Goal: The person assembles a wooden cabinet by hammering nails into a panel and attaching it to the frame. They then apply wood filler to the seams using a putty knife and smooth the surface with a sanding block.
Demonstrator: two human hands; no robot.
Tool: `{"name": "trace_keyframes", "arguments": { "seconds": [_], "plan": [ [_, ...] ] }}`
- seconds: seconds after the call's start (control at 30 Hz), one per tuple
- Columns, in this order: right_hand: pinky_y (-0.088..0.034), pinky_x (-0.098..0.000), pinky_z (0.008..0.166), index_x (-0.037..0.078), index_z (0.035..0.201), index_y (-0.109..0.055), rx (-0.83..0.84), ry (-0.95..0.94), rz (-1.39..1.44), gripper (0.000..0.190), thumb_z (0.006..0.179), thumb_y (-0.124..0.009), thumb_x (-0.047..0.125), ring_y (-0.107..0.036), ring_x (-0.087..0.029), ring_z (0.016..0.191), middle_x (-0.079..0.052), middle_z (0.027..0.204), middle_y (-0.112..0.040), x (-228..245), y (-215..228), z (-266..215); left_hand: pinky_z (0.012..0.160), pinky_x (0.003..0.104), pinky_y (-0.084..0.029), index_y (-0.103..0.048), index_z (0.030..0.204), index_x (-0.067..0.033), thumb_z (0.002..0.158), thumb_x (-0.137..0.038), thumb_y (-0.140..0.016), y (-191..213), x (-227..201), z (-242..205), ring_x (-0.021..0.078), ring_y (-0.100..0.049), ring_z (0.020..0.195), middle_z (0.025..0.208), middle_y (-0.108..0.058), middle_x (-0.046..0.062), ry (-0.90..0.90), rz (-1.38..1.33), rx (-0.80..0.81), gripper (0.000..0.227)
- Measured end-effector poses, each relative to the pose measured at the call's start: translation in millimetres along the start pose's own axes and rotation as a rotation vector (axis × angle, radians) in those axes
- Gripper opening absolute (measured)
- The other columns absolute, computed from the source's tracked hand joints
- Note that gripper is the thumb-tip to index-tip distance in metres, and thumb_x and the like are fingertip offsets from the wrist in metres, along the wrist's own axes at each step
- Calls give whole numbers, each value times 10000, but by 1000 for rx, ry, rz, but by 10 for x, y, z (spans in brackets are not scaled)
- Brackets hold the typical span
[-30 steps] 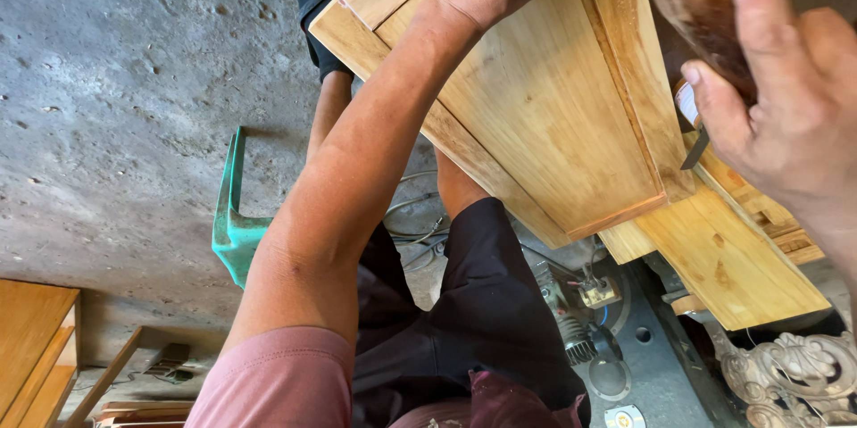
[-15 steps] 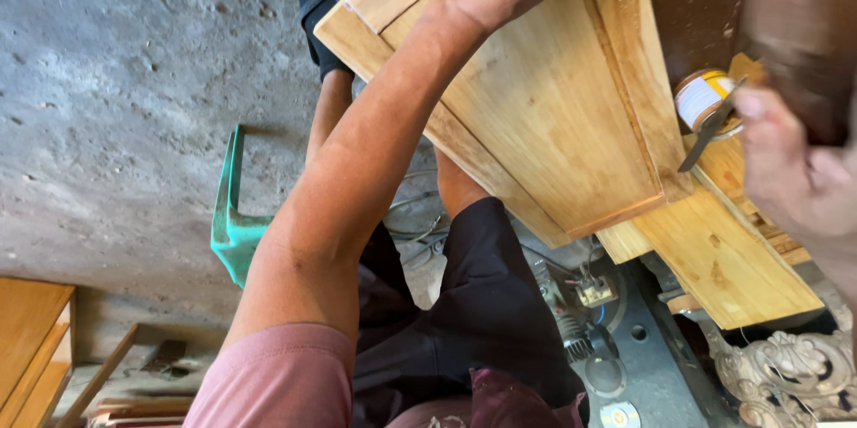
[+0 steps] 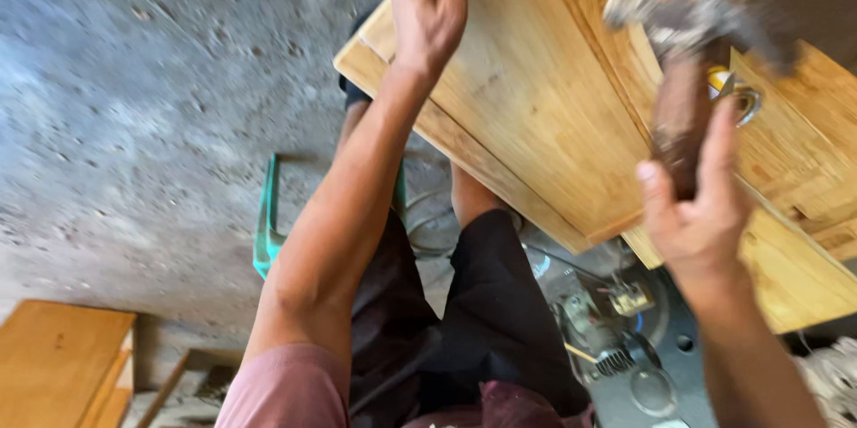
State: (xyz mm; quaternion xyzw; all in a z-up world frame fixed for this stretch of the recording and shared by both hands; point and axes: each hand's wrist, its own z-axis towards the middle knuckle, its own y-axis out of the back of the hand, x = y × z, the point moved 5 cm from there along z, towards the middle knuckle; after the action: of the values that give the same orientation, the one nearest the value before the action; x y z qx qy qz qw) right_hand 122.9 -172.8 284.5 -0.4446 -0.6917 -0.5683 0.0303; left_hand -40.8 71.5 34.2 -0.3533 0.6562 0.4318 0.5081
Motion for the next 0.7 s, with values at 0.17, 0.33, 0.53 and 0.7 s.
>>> {"name": "trace_keyframes", "arguments": {
  "seconds": [0.17,0.33,0.53,0.7],
  "plan": [
    [-563,-288,605,36,1648,-301,23,-524,316,768,981,-670,135,-683,-158,668,-116,810,-702,-43,-689,-578,701,436,-570,-518,1293,-87,954,-134,-584,-233,-391,-159,347,-717,759,958,-746,155,-108,316,331,348],
    [-527,-269,591,75,1629,-327,-95,-679,389,782,950,-706,155,-628,-102,603,-32,733,-671,170,-1057,-1142,629,486,-578,-206,1543,116,947,-248,-569,-940,-261,-224,360,-715,688,868,-736,202,18,937,924,787],
    [-525,-268,567,72,1658,-283,-284,-785,643,774,991,-674,108,-597,-106,604,-47,863,-680,321,-1179,-1399,744,472,-566,-577,1185,-73,952,-173,-637,-888,-445,-291,326,-714,856,988,-707,152,-417,688,1065,261],
    [-544,-276,599,63,1685,-260,-347,-751,615,785,1021,-678,63,-616,-116,666,-115,1020,-691,298,-1147,-1242,971,377,-563,-617,1197,-77,1096,26,-566,-365,-795,107,293,-686,1057,1170,-640,107,-91,65,662,153]
  ]
}}
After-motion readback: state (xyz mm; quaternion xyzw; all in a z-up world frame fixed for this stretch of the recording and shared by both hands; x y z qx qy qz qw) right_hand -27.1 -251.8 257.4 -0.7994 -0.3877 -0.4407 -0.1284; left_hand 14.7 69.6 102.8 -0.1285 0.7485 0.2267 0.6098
